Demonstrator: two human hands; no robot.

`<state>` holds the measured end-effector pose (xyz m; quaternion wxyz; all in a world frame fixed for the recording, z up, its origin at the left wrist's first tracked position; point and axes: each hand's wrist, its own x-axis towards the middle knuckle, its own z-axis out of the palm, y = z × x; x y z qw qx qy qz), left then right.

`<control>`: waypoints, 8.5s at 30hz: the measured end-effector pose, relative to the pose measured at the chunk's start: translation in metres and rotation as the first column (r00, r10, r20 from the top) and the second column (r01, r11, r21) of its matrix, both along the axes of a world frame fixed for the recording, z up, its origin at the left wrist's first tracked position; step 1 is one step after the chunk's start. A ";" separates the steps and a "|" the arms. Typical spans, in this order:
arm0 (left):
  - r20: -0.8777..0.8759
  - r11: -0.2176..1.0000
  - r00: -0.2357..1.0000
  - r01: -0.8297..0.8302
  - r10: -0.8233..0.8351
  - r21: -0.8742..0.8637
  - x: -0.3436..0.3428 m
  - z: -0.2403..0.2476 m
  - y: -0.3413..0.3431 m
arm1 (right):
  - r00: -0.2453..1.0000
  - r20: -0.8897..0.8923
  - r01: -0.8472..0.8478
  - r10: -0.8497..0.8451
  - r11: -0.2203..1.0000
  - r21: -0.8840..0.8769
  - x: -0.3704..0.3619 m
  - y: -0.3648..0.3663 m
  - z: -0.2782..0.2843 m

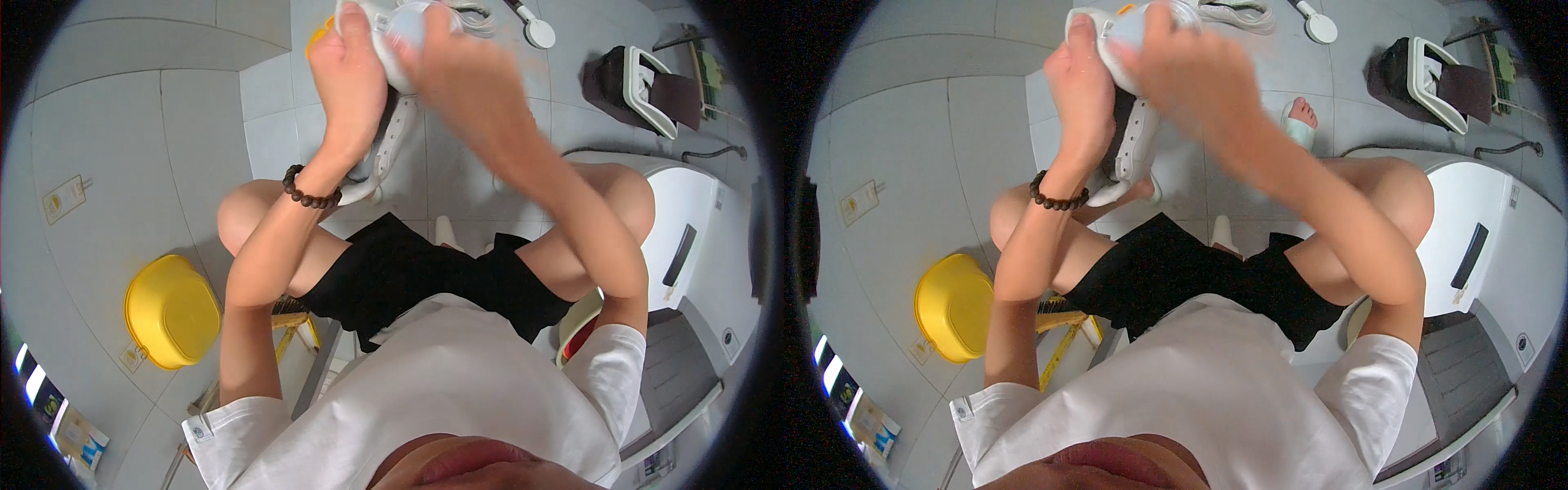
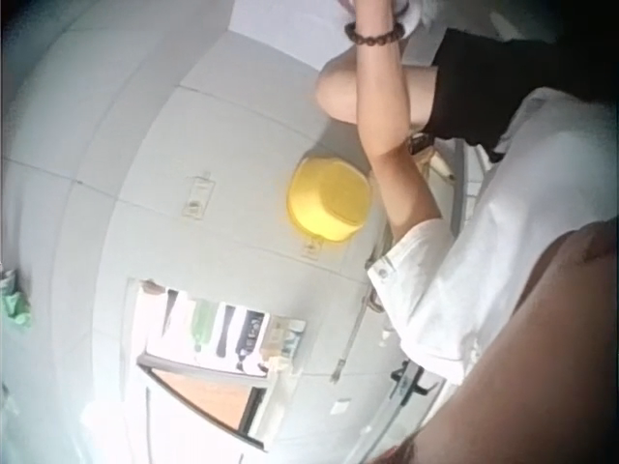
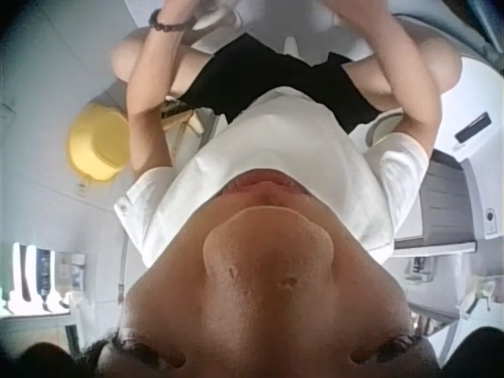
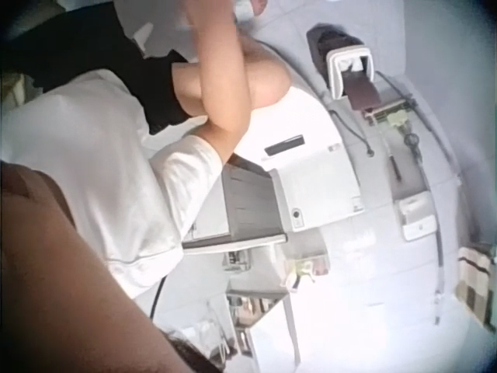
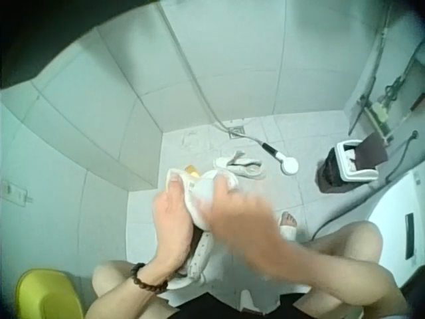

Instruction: The person cleans a shoe by scrubbing its outer surfaces, tongue, and interior lining using brushes and cleaning paste.

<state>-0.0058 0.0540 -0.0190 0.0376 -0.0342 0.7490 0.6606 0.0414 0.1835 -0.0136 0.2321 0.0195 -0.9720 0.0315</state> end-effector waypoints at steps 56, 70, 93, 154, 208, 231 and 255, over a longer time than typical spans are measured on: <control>-0.090 0.843 0.856 -0.474 0.509 0.255 -0.069 0.052 -0.153 | 0.574 0.800 -0.077 0.174 0.984 -0.158 -0.240 -0.085 -0.288; -0.152 0.880 0.875 -0.426 0.459 0.208 -0.067 0.069 -0.151 | 0.433 0.898 -0.267 0.073 0.962 0.051 -0.277 -0.066 -0.302; 0.155 0.770 0.925 -0.374 0.346 0.516 -0.076 0.066 -0.161 | 0.544 0.669 0.670 0.507 0.217 -0.709 -0.205 -0.004 -0.267; 0.038 0.991 0.996 0.075 -0.080 0.109 -0.022 0.028 -0.031 | 0.913 0.231 -0.082 0.337 0.704 -0.706 -0.017 0.008 0.026; 0.025 0.935 0.991 0.116 -0.132 0.336 -0.010 0.023 -0.021 | 0.975 -0.006 -0.216 0.224 0.934 -0.285 -0.030 0.021 0.015; 0.043 0.896 0.989 0.109 -0.142 0.430 -0.017 0.035 -0.034 | 0.916 0.062 -0.346 0.395 0.861 -0.373 -0.010 0.006 0.027; 0.026 0.964 0.997 0.063 -0.072 0.257 -0.022 0.019 -0.037 | 0.949 -0.024 -0.310 0.313 0.922 -0.232 -0.024 0.021 0.025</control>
